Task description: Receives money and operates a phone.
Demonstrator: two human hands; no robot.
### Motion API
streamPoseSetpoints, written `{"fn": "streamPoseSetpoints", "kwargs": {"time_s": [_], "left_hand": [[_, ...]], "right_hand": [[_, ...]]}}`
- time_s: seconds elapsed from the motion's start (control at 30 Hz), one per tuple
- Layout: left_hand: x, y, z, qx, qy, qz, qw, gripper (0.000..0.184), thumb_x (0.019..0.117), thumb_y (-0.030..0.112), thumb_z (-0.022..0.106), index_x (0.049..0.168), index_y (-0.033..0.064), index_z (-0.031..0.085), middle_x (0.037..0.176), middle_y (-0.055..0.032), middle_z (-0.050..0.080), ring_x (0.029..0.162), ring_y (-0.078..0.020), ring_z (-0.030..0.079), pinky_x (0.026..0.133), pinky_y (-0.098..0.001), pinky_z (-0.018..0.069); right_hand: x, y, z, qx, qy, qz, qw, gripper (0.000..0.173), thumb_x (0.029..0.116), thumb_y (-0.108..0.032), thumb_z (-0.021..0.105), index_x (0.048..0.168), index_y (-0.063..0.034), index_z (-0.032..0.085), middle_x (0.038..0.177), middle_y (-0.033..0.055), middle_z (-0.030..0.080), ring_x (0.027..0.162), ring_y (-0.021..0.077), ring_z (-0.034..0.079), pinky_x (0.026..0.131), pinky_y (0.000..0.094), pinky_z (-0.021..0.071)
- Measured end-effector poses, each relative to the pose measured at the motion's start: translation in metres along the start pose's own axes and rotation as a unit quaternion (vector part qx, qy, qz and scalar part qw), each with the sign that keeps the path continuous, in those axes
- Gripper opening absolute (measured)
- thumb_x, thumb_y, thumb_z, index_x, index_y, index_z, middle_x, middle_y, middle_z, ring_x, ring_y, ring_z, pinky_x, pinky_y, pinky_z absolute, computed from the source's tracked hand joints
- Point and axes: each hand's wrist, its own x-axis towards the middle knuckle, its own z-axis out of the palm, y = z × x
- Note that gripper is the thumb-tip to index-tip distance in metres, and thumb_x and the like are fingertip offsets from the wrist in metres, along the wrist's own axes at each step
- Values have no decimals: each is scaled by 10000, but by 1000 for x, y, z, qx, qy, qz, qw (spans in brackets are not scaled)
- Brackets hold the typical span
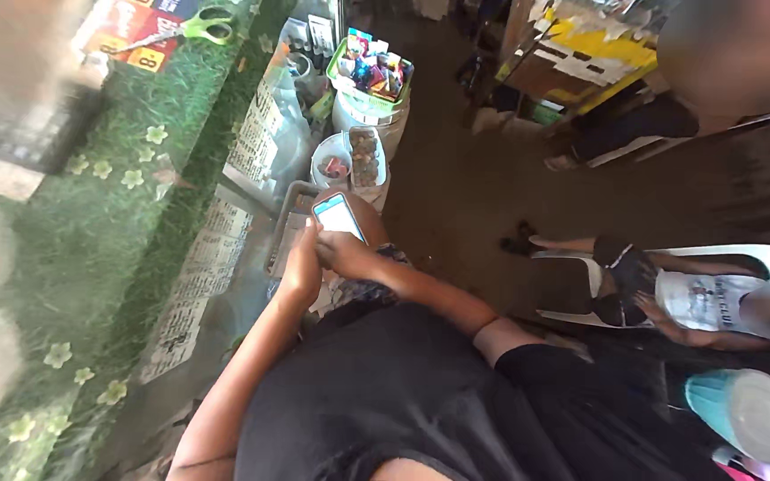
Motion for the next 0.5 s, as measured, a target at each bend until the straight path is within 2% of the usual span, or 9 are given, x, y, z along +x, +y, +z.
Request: {"fn": "streamPoseSetpoints", "kwargs": {"time_s": [0.03, 0.1, 0.13, 0.2, 0.23, 0.3, 0.4, 0.5], "left_hand": [[5, 2, 0, 8, -10, 13, 1000, 601, 1097, 523, 212, 1358, 85, 529, 1096, -59, 634, 961, -132, 620, 849, -362, 530], [15, 7, -7, 33, -38, 55, 997, 695, 1081, 555, 124, 1475, 78, 440, 1317, -96, 602, 1157, -158, 600, 1002, -402, 495], [21, 7, -13, 56, -37, 81, 994, 721, 1069, 561, 86, 1506, 78, 397, 1385, -103, 567, 1211, -162, 583, 1043, -401, 476], [33, 3, -30, 105, 6, 121, 987, 719, 1057, 549, 116, 1523, 65, 372, 1442, -139, 527, 1264, -203, 574, 1075, -421, 469], [38, -2, -39, 127, 35, 128, 983, 700, 1063, 527, 142, 1512, 45, 380, 1432, -166, 530, 1256, -226, 584, 1064, -432, 480], [45, -18, -53, 152, 89, 93, 980, 627, 1089, 443, 199, 1462, -1, 436, 1341, -196, 584, 1180, -245, 617, 1010, -436, 506], [48, -52, -67, 157, 104, -36, 981, 436, 1118, 236, 325, 1404, -47, 491, 1263, -217, 624, 1064, -258, 673, 914, -424, 565], [42, -85, -63, 160, 63, -70, 983, 367, 1099, 179, 391, 1359, -39, 531, 1183, -172, 680, 957, -222, 714, 823, -402, 609]], "right_hand": [[2, -2, -5, 6, 9, -3, 1000, 280, 1084, -156, 481, 1105, 50, 668, 950, 200, 698, 840, 292, 695, 796, 491, 572], [8, -4, -25, 46, 1, -8, 999, 309, 1088, -169, 480, 1223, 41, 661, 1054, 196, 708, 895, 256, 696, 848, 463, 575], [12, -4, -37, 68, 1, -11, 998, 320, 1091, -175, 474, 1252, 38, 651, 1046, 185, 698, 840, 226, 675, 786, 425, 572], [27, 7, -63, 125, 27, 1, 992, 320, 1083, -202, 495, 1264, 11, 651, 927, 129, 681, 670, 156, 614, 619, 346, 552], [34, 11, -76, 159, 44, 21, 986, 325, 1088, -212, 483, 1287, 3, 623, 835, 91, 629, 574, 115, 530, 520, 292, 482], [64, 30, -102, 191, 79, 83, 975, 355, 1098, -257, 473, 1351, -34, 584, 798, 78, 610, 521, 100, 483, 468, 263, 435], [139, 81, -125, 203, 101, 178, 957, 386, 1107, -320, 465, 1386, -69, 553, 865, 65, 611, 557, 103, 510, 499, 255, 456], [225, 145, -120, 230, 106, 243, 936, 418, 1084, -353, 519, 1382, -63, 560, 892, 76, 598, 621, 137, 533, 573, 308, 497]]}}
